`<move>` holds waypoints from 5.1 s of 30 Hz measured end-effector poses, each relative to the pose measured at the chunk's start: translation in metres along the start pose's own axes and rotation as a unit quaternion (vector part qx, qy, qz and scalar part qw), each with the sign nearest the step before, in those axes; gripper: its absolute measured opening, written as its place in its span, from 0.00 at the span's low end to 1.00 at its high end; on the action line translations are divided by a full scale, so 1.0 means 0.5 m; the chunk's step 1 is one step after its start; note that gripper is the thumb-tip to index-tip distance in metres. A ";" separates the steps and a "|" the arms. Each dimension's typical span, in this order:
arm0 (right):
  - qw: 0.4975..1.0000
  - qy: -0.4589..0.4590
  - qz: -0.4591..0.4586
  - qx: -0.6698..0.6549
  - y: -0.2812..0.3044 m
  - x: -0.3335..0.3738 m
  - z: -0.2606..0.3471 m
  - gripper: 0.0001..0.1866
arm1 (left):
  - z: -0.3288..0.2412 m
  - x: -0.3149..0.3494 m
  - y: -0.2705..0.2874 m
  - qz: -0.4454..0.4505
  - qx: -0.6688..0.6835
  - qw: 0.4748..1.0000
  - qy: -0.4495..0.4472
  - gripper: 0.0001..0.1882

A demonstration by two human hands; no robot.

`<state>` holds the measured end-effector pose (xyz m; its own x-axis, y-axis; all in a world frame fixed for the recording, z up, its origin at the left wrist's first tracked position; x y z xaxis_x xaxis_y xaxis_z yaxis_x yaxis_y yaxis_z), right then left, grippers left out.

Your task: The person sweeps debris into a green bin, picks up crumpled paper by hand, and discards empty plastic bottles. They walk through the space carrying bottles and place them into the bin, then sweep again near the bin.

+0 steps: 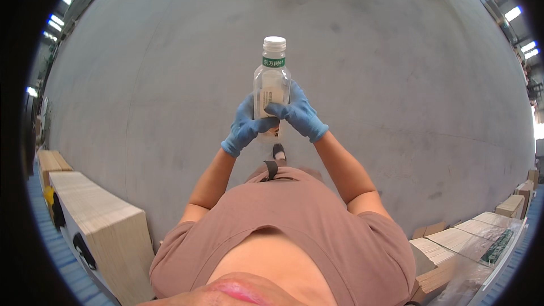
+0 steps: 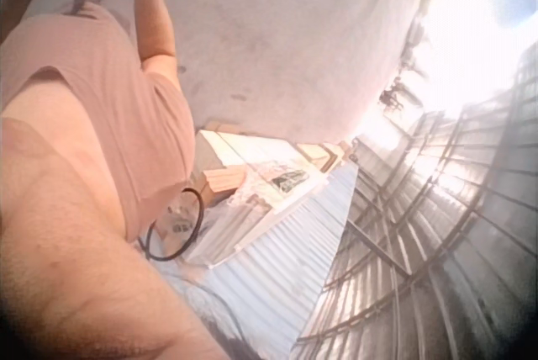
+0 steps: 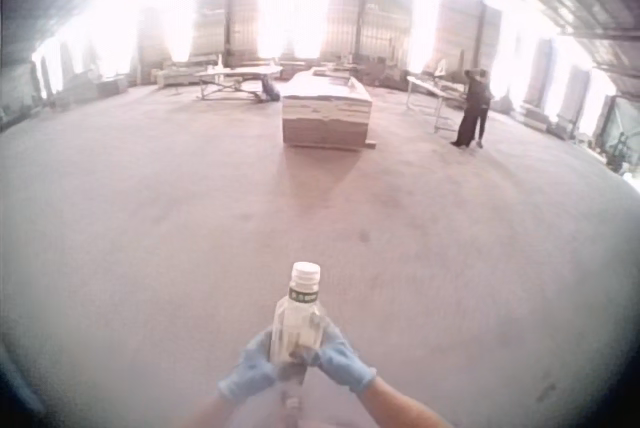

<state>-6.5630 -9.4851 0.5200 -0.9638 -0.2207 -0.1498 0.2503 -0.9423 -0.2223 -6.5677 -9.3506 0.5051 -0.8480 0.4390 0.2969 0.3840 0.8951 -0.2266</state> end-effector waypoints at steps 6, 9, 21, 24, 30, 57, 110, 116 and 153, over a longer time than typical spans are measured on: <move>0.986 0.146 -0.065 0.037 0.198 -0.264 0.075 0.43 | -0.129 -0.264 0.072 0.057 -0.088 0.994 0.033 0.45; 0.970 0.224 -0.060 0.074 0.310 -0.402 0.106 0.33 | -0.193 -0.404 0.074 0.157 -0.128 0.978 -0.045 0.46; 0.999 0.029 -0.031 0.001 0.395 -1.139 0.008 0.26 | -0.415 -0.940 0.398 0.002 -0.201 0.980 -0.005 0.39; 0.999 -0.012 0.028 0.036 0.403 -1.322 -0.031 0.29 | -0.450 -1.059 0.488 -0.084 -0.187 0.979 -0.025 0.37; 0.989 -0.080 0.001 -0.124 0.574 -1.586 -0.224 0.42 | -0.532 -1.319 0.671 -0.202 -0.174 0.962 -0.053 0.38; 0.851 -0.268 -0.072 0.445 1.171 -2.682 -0.769 0.28 | -0.873 -2.380 1.406 -0.274 0.027 0.961 0.000 0.27; 0.655 -0.701 -0.092 0.266 1.695 -4.771 -1.337 0.28 | -2.102 -4.991 2.747 -0.102 0.037 0.993 -0.043 0.30; 0.719 -0.590 -0.036 0.367 1.850 -5.482 -1.340 0.31 | -2.226 -5.331 2.857 -0.150 0.121 0.981 -0.018 0.29; 0.987 -0.050 -0.125 0.083 2.252 -8.419 -1.138 0.28 | -2.898 -7.242 3.717 -0.254 -0.173 0.950 0.053 0.45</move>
<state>-2.1719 -9.4737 0.3521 -0.9999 0.0072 -0.0128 -0.0062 -0.9970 -0.0770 -2.2542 -9.1633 0.3532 -0.9212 -0.0677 0.3832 0.0475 0.9578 0.2833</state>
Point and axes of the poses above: each hand's wrist, its own x-axis away from the middle knuckle, its own y-axis out of the back of the hand, z = x × y, the point moved 7 cm from there along -x, towards the middle knuckle, and after that the axes turned 9 degrees about y, right-handed, at the moved point
